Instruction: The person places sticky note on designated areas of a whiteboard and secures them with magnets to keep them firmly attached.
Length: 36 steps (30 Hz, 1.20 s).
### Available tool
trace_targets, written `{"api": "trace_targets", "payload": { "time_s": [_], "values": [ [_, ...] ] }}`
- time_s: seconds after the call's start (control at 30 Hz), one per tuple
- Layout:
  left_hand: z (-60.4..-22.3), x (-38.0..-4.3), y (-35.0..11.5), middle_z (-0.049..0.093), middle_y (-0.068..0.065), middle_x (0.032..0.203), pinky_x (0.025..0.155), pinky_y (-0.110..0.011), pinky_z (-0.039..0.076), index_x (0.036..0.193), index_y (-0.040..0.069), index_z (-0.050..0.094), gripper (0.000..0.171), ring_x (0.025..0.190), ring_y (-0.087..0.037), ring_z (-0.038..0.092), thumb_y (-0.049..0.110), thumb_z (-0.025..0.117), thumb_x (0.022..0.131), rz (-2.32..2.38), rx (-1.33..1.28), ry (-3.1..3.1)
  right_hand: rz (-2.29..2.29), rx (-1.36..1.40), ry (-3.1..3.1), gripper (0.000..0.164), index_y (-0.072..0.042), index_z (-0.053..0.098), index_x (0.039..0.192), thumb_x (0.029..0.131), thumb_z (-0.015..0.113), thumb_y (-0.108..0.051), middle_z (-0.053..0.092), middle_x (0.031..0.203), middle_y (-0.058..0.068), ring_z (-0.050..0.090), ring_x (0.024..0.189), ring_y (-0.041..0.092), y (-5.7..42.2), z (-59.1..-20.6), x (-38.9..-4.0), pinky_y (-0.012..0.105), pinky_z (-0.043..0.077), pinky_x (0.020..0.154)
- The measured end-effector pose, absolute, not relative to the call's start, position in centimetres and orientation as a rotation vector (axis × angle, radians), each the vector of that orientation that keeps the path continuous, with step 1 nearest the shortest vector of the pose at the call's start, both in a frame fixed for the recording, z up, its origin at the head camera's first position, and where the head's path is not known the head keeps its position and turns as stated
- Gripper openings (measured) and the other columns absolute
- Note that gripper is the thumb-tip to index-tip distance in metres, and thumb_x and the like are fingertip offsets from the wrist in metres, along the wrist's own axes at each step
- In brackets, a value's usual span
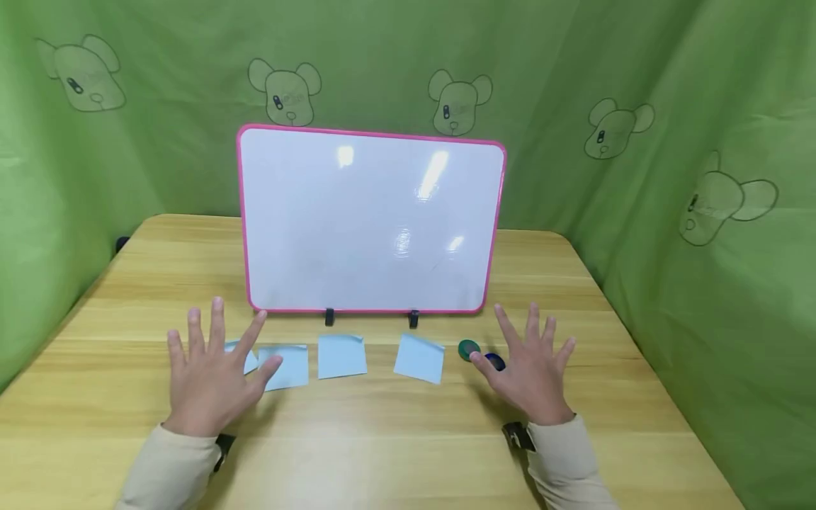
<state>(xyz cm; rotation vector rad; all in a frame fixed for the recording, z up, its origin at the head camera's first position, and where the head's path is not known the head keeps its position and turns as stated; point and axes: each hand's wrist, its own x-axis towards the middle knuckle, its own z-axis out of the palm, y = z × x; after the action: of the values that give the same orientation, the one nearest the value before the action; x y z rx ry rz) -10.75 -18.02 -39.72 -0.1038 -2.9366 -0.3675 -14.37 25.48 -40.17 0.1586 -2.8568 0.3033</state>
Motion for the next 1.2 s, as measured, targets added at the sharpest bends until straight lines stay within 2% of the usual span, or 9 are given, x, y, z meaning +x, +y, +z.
{"api": "trace_targets", "payload": {
  "time_s": [0.13,0.23,0.37,0.43,0.5,0.6,0.77,1.0,1.2],
  "values": [
    [-39.7,-10.9,-17.9,-0.007,-0.026,0.158,0.105,-0.066,-0.018,0.154,0.029,0.025,0.072,0.139,-0.051,-0.016,0.066,0.037,0.094,-0.387,-0.106,-2.927,0.387,0.151,-2.857,0.083,-0.023,0.027,0.154,0.086,0.058,-0.06,0.005,0.155,0.032,0.002,0.137,0.059,25.6,-40.0,-14.3,0.079,-0.009,0.098],
    [-39.7,-11.0,-17.9,-0.003,-0.028,0.157,0.108,-0.069,-0.006,0.154,0.026,0.027,0.076,0.139,-0.056,-0.006,0.064,0.047,0.091,-0.46,-0.134,-2.901,0.513,0.15,-2.826,0.082,-0.022,0.027,0.154,0.087,0.059,-0.057,0.005,0.156,0.03,0.005,0.138,0.057,25.8,-40.1,-14.3,0.079,-0.006,0.099],
    [-39.6,-11.3,-18.4,0.014,-0.029,0.155,0.102,-0.073,0.021,0.153,0.016,0.029,0.081,0.133,-0.058,0.022,0.055,0.06,0.089,-0.716,-0.141,-2.876,0.809,0.113,-2.707,0.073,-0.013,0.033,0.15,0.091,0.063,-0.042,0.021,0.153,0.028,0.038,0.127,0.053,26.2,-40.4,-14.4,0.074,0.024,0.1],
    [-39.4,-11.4,-19.2,0.028,-0.03,0.149,0.095,-0.072,0.031,0.151,0.011,0.03,0.08,0.126,-0.055,0.036,0.052,0.062,0.09,-0.835,-0.087,-2.868,0.951,0.06,-2.66,0.066,-0.009,0.038,0.146,0.092,0.064,-0.037,0.036,0.146,0.026,0.058,0.107,0.044,26.4,-40.5,-14.5,0.062,0.045,0.089],
    [-39.4,-11.4,-20.3,0.04,-0.03,0.14,0.089,-0.07,0.038,0.149,0.007,0.032,0.076,0.117,-0.052,0.045,0.049,0.06,0.092,-0.907,-0.028,-2.857,1.022,-0.003,-2.665,0.06,-0.005,0.043,0.141,0.094,0.062,-0.036,0.048,0.137,0.024,0.063,0.087,0.034,26.7,-40.5,-14.6,0.048,0.052,0.075],
    [-39.6,-11.3,-21.9,0.046,-0.034,0.129,0.088,-0.066,0.039,0.143,0.002,0.038,0.072,0.111,-0.051,0.047,0.048,0.059,0.093,-0.916,0.032,-2.876,1.027,-0.066,-2.779,0.054,-0.002,0.048,0.134,0.095,0.06,-0.037,0.055,0.129,0.023,0.061,0.087,0.032,27.0,-40.3,-14.6,0.043,0.051,0.074],
    [-40.4,-11.3,-23.8,0.041,-0.043,0.126,0.091,-0.07,0.033,0.133,-0.005,0.043,0.067,0.113,-0.059,0.037,0.041,0.064,0.09,-0.9,0.075,-2.98,0.923,-0.034,-2.979,0.048,0.0,0.054,0.128,0.093,0.064,-0.031,0.058,0.125,0.024,0.05,0.117,0.045,27.4,-40.3,-14.5,0.06,0.04,0.096],
    [-41.4,-12.0,-25.1,0.049,-0.042,0.12,0.088,-0.068,0.035,0.123,-0.004,0.053,0.059,0.107,-0.06,0.043,0.033,0.074,0.082,-0.863,0.135,-3.09,0.851,0.033,-3.043,0.045,-0.001,0.058,0.121,0.086,0.073,-0.025,0.06,0.122,0.022,0.051,0.116,0.046,27.7,-41.1,-14.6,0.061,0.041,0.094],
    [-41.8,-12.3,-24.8,0.057,-0.039,0.111,0.087,-0.065,0.036,0.115,-0.004,0.059,0.051,0.099,-0.054,0.052,0.023,0.078,0.076,-0.796,0.056,-3.087,0.862,0.073,-3.095,0.048,-0.003,0.058,0.12,0.085,0.075,-0.03,0.06,0.122,0.022,0.051,0.116,0.047,28.0,-41.2,-14.7,0.061,0.042,0.094]
  ]
}}
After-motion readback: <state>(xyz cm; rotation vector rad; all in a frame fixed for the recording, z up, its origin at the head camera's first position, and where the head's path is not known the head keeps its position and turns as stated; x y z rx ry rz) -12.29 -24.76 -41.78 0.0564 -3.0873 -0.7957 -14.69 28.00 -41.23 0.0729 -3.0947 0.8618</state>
